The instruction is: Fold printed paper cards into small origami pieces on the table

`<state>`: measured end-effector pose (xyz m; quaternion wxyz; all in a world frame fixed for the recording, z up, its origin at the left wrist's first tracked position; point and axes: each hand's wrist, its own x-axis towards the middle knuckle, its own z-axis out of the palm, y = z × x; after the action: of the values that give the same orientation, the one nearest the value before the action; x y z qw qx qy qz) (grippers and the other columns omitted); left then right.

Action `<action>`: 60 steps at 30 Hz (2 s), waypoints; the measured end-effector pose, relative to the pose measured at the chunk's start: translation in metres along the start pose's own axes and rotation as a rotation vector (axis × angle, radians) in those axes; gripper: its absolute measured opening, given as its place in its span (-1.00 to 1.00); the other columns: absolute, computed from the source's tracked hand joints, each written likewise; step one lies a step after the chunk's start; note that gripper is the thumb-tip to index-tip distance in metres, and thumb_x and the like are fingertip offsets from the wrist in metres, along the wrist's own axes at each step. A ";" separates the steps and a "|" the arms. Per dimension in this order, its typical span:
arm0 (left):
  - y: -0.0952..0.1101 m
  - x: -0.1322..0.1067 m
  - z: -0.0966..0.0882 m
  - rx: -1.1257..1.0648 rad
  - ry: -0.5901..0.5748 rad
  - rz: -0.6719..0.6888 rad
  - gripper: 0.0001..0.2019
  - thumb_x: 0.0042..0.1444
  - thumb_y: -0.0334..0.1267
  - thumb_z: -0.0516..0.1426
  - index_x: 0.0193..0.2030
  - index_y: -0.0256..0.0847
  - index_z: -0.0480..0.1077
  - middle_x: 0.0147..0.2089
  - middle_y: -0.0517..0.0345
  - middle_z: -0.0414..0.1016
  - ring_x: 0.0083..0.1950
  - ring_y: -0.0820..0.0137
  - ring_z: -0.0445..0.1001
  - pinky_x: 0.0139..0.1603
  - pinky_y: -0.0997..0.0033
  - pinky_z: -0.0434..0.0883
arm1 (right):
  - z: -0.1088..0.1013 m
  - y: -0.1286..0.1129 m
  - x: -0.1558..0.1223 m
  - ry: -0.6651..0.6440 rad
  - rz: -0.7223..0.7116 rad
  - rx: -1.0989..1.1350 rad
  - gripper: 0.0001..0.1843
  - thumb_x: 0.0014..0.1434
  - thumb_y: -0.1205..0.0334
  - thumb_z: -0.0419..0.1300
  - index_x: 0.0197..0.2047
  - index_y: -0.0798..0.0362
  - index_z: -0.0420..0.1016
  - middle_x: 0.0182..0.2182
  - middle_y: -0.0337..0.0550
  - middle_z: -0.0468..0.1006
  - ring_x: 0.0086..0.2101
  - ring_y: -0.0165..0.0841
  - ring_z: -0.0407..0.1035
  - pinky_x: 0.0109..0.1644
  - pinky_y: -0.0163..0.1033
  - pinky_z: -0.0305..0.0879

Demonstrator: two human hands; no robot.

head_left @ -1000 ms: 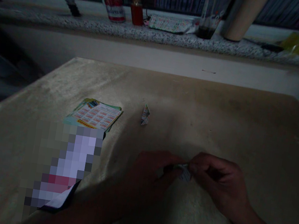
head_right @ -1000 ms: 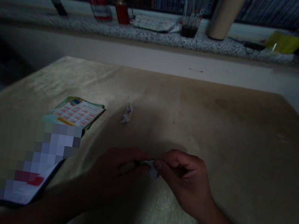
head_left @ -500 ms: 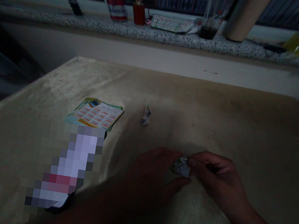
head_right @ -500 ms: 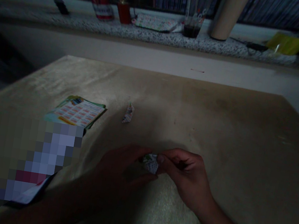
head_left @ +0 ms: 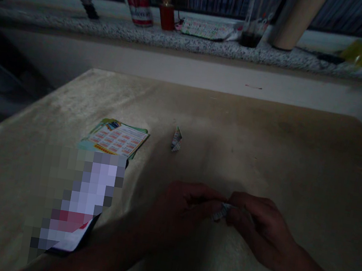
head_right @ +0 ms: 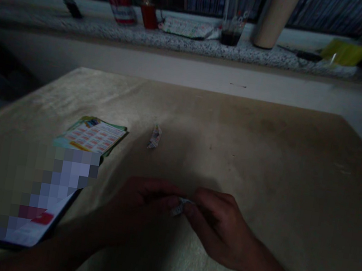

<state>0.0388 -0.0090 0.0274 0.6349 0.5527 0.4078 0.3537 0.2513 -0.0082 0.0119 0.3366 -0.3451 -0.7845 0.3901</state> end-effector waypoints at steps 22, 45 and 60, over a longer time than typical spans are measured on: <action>-0.006 -0.004 0.014 0.032 -0.017 0.119 -0.75 0.31 -0.18 0.16 -0.31 -0.30 0.53 -0.46 0.13 0.55 -0.44 0.46 0.49 -0.37 0.51 0.40 | 0.010 -0.002 -0.001 0.143 -0.026 0.068 -0.61 0.41 0.23 0.06 -0.48 0.05 0.40 -0.63 -0.25 0.38 -0.64 -0.45 0.27 -0.56 -0.29 0.10; 0.000 -0.010 0.015 0.399 0.017 0.299 -0.78 0.35 -0.27 0.07 -0.26 -0.26 0.50 -0.50 0.23 0.41 -0.51 0.51 0.34 -0.45 0.51 0.24 | 0.014 -0.011 0.000 0.182 0.035 0.064 -0.54 0.42 0.23 0.06 -0.56 0.04 0.25 -0.70 -0.38 0.16 -0.70 -0.54 0.07 -0.63 -0.35 -0.03; 0.000 -0.004 0.016 0.047 -0.066 0.119 -0.57 0.41 -0.03 -0.01 -0.45 -0.22 0.30 -0.49 0.27 0.22 -0.45 0.48 0.19 -0.37 0.44 0.22 | 0.014 -0.010 0.000 0.133 -0.083 0.042 -0.65 0.41 0.29 0.05 -0.46 0.02 0.36 -0.64 -0.31 0.27 -0.63 -0.46 0.18 -0.55 -0.27 0.05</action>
<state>0.0515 -0.0195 0.0285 0.6124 0.6022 0.3614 0.3629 0.2369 -0.0178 0.0137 0.4111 -0.3302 -0.7658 0.3681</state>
